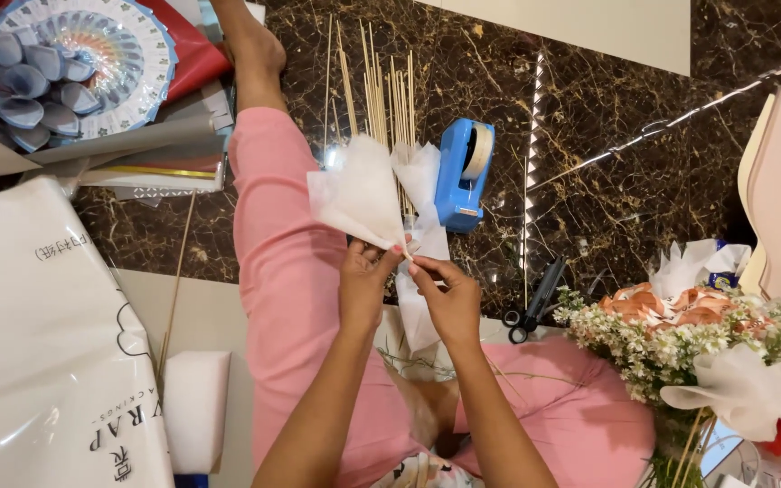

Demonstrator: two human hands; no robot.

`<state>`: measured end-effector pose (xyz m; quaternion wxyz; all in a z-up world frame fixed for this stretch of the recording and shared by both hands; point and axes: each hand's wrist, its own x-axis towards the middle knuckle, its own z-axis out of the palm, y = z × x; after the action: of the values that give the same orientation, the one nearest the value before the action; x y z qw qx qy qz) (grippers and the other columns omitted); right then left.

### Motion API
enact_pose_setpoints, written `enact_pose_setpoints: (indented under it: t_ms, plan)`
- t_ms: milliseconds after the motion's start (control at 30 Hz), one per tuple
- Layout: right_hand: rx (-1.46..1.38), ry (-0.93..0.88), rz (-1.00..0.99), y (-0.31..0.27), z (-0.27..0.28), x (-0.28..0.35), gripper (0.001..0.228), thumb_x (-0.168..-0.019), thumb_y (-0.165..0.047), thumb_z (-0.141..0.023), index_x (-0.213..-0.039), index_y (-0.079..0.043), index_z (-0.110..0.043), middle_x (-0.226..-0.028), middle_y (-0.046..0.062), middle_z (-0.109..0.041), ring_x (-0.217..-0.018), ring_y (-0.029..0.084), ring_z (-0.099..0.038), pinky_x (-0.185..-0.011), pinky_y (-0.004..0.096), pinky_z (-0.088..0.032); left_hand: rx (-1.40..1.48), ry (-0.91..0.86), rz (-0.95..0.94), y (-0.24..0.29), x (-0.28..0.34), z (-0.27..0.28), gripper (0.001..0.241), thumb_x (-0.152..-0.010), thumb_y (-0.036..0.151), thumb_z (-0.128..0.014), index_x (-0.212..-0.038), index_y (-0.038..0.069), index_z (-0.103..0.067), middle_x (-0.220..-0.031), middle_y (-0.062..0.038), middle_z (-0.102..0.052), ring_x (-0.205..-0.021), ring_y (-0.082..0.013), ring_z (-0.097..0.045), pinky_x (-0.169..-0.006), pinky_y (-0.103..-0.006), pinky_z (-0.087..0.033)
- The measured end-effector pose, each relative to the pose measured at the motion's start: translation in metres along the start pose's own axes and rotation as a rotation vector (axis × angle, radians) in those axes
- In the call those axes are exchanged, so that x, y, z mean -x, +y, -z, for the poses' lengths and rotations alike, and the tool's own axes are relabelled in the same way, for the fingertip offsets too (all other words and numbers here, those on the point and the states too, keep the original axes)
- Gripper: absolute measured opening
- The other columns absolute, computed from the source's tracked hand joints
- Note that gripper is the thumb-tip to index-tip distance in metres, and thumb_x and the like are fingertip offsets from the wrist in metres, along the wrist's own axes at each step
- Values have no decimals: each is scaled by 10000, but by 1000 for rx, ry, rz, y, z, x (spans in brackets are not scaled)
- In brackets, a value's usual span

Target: Folding small squares of tissue paper into cones and securing them to wooden sticks using tape for floral arrangements.

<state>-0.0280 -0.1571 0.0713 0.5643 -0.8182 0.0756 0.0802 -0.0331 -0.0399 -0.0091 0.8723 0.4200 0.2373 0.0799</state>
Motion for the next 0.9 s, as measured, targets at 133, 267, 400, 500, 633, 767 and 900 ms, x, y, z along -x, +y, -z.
enact_pose_setpoints:
  t_ms: [133, 267, 400, 500, 633, 767, 900]
  plan:
    - [3, 13, 23, -3, -4, 1, 209, -854, -101, -820, -1062, -80, -817, -908, 141, -773, -797, 207, -744, -665, 301, -639, 15, 5, -2, -19, -8, 10, 755, -901, 52, -782, -1543, 24, -385, -1229, -208, -693, -1018, -256, -725, -929, -397, -615]
    - [21, 11, 17, -1, -2, 0, 210, -854, -129, -831, -1061, -99, -820, -911, 125, -776, -802, 193, -742, -657, 291, -642, -19, -9, -7, -13, -7, 8, 754, -905, 56, -777, -1548, 33, -383, -1234, -208, -693, -1029, -243, -715, -942, -397, -608]
    - [5, 2, 4, -5, -1, 0, 218, -848, -118, -836, -1060, -78, -814, -892, 137, -766, -783, 194, -738, -637, 283, -636, -36, -5, -27, 2, -1, -1, 694, -902, 62, -778, -1504, 18, -436, -1241, -214, -683, -1055, -280, -716, -953, -420, -604]
    - [-52, -27, -54, 2, -2, -4, 217, -853, -113, -832, -1062, -62, -811, -893, 142, -765, -794, 195, -733, -630, 291, -637, -46, 1, -40, 28, 9, -15, 653, -908, 63, -768, -1484, 47, -461, -1254, -196, -685, -1043, -253, -720, -950, -403, -609]
    - [-108, -65, -103, 7, -1, -9, 238, -853, -105, -823, -1081, -41, -801, -895, 143, -766, -791, 182, -718, -626, 267, -631, -80, 30, -61, 14, 4, -4, 620, -903, 59, -780, -1452, 44, -492, -1244, -188, -697, -1037, -249, -728, -944, -393, -611]
    - [-157, -95, -166, 10, -1, -17, 281, -844, -115, -830, -1099, -7, -784, -845, 155, -756, -754, 163, -699, -575, 232, -594, -30, 63, -89, 17, 8, -6, 569, -901, 33, -770, -1408, 26, -512, -1229, -180, -702, -1023, -247, -730, -932, -393, -614]
    - [-192, -146, -159, 11, -1, -21, 222, -851, -116, -820, -1040, -2, -800, -810, 150, -761, -744, 155, -684, -562, 204, -547, 44, 72, -99, 16, 11, -7, 511, -893, 46, -780, -1344, 18, -541, -1189, -161, -716, -1019, -240, -725, -926, -388, -604]
